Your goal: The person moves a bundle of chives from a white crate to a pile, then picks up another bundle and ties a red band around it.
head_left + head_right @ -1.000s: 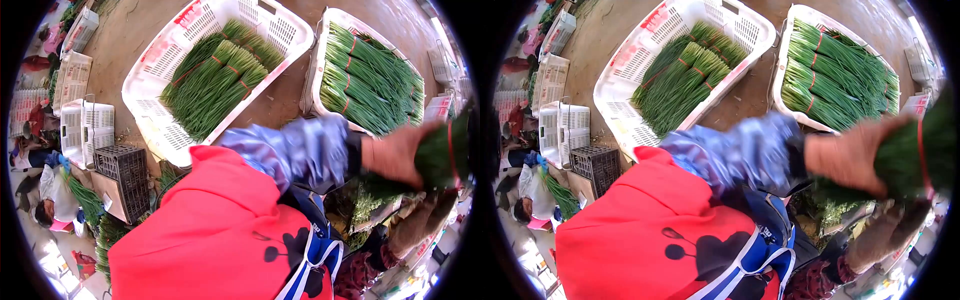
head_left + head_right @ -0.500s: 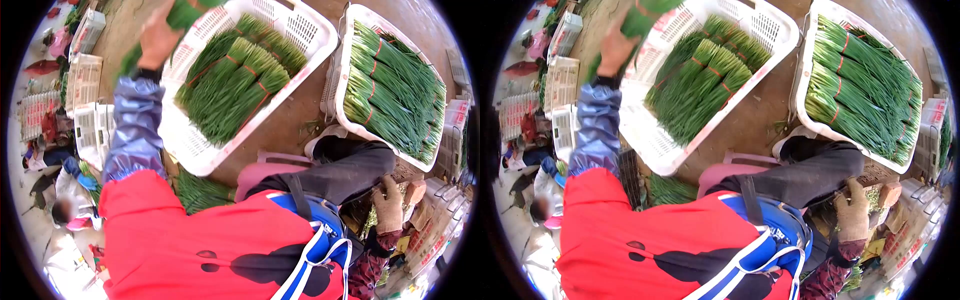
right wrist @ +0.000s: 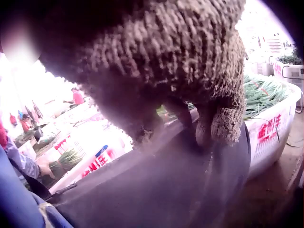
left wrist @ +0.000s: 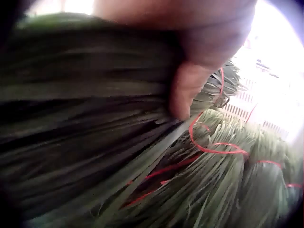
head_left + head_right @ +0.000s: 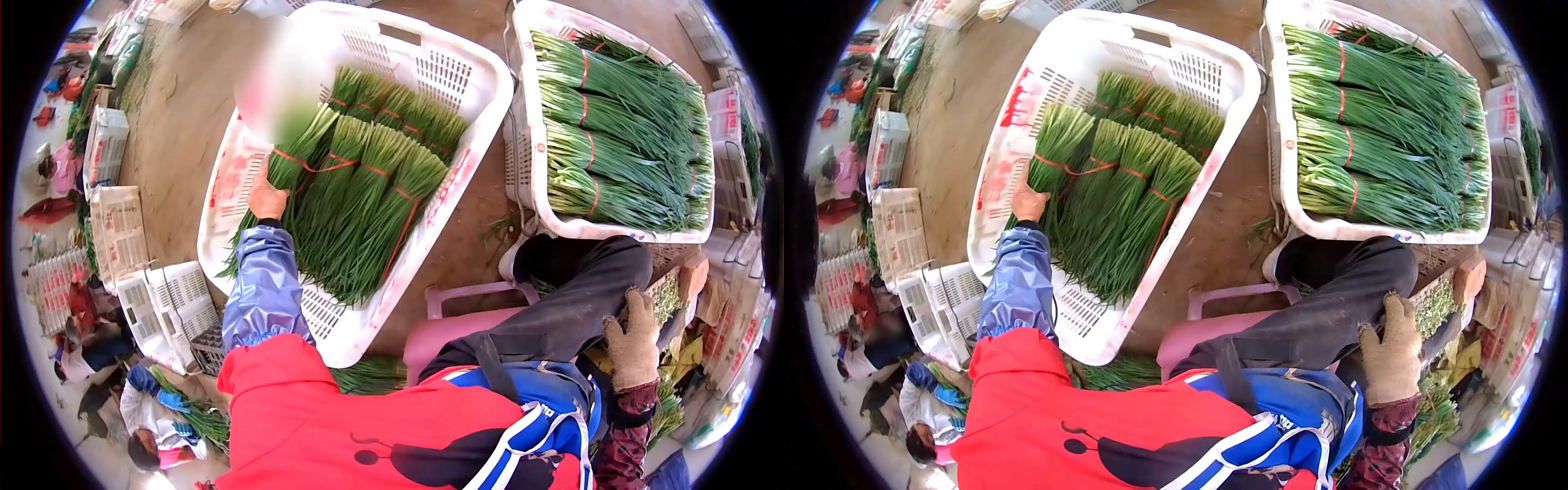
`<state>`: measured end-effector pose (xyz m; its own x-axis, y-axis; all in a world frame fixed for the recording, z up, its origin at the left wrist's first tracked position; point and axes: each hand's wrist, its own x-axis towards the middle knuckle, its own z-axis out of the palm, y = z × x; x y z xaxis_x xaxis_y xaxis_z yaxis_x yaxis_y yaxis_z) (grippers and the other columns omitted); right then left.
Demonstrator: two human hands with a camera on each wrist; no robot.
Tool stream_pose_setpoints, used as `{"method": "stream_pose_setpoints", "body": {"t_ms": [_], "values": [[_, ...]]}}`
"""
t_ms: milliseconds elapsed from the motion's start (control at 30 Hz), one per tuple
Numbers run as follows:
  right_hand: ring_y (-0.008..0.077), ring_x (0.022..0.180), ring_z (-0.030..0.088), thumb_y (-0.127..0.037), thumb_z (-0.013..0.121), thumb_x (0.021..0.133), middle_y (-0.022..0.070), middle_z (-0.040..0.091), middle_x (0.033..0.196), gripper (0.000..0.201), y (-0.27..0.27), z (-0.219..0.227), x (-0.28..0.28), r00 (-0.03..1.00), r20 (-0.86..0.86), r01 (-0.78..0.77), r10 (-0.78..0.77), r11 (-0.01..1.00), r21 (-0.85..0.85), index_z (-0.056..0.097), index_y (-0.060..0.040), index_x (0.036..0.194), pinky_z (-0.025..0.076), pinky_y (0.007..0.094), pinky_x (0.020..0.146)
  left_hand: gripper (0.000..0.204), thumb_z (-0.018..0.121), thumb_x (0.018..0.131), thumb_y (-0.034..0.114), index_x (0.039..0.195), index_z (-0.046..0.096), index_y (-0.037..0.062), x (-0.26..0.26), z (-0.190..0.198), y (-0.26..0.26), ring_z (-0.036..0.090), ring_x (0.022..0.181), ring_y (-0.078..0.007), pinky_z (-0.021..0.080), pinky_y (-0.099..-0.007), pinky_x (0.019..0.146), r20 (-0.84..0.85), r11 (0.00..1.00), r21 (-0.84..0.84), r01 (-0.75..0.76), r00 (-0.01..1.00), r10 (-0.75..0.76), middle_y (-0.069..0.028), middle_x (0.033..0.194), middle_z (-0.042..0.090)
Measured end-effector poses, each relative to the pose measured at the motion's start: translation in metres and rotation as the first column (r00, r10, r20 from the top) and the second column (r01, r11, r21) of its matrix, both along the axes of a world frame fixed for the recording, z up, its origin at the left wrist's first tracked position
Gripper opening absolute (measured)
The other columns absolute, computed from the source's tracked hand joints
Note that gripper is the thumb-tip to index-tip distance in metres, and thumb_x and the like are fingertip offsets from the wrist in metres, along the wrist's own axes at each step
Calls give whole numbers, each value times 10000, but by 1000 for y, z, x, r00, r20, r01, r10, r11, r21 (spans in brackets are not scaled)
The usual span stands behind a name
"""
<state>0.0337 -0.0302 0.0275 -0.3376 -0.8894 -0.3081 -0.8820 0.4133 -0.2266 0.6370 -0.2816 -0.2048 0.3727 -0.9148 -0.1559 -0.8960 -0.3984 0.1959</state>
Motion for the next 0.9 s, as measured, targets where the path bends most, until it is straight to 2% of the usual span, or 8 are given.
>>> {"method": "stream_pose_setpoints", "body": {"t_ms": [300, 467, 500, 533, 600, 633, 667, 900], "values": [[295, 911, 605, -29, 677, 778, 151, 572, 1205, 537, -4, -18, 12, 980, -88, 175, -178, 984, -36, 533, -24, 1295, 499, 392, 858, 1001, 660, 719, 31, 1590, 171, 89, 26, -111, -52, 607, 1195, -369, 479, -392, 1020, -44, 826, 508, 245, 965, -259, -248, 1305, 613], [300, 965, 612, -20, 690, 764, 157, 573, 1201, 558, -5, -26, 7, 974, -36, 222, -224, 974, -48, 533, -10, 1298, 504, 388, 864, 531, 685, 787, 223, 1271, 635, 10, 12, -63, -96, 622, 1168, -380, 490, -400, 993, -163, 831, 422, 361, 932, -323, -272, 1201, 658], [307, 975, 614, -20, 695, 760, 161, 575, 1199, 566, -8, -27, 5, 975, -30, 219, -221, 974, -49, 532, -3, 1302, 508, 386, 862, 736, 759, 771, 407, 1337, 565, -20, 31, -99, -101, 626, 1167, -376, 492, -412, 976, -349, 965, 105, 242, 917, -192, -264, 1171, 676], [313, 986, 616, -20, 699, 757, 166, 577, 1197, 574, -10, -25, 2, 973, -38, 226, -228, 973, -48, 530, 3, 1305, 512, 385, 859, 924, 754, 773, 548, 1414, 461, -49, 74, -176, -116, 633, 1141, -378, 486, -441, 962, 27, 941, -181, 287, 958, -287, -278, 1213, 654], [337, 1027, 618, -58, 728, 747, 194, 601, 1176, 589, -9, -24, 2, 969, 42, 248, -245, 962, -118, 547, 18, 1303, 522, 396, 872, 1193, 747, 746, 643, 1518, 207, -89, 25, -143, -141, 478, 1317, -371, 368, -413, 1115, -349, 822, 569, 39, 916, 198, -285, 1486, 418], [333, 1019, 627, -85, 737, 747, 189, 616, 1162, 563, -15, -16, 4, 979, -52, 190, -196, 977, -98, 565, 2, 1275, 524, 408, 876, 1257, 787, 712, 634, 1527, 154, -85, 19, -166, -134, 465, 1327, -359, 371, -397, 1117, -516, 912, 338, 234, 856, -29, -254, 1478, 438], [353, 1010, 637, -120, 742, 751, 187, 614, 1174, 538, -19, -9, 6, 947, 50, 320, -318, 947, -31, 574, -19, 1252, 526, 422, 878, 1206, 841, 697, 560, 1524, 218, -58, 25, -201, -135, 524, 1271, -354, 435, -423, 1059, -342, 904, 162, 395, 882, -325, -221, 1426, 513], [405, 1002, 620, -162, 757, 767, 171, 556, 1175, 516, -21, -11, 11, 934, 41, 357, -356, 934, -25, 556, -90, 1236, 517, 490, 843, 1073, 587, 831, 676, 1584, 153, 48, 9, -195, -125, 352, 1425, -401, 291, -503, 1155, 197, 901, 378, 210, 933, -300, -248, 1570, 316]]}}
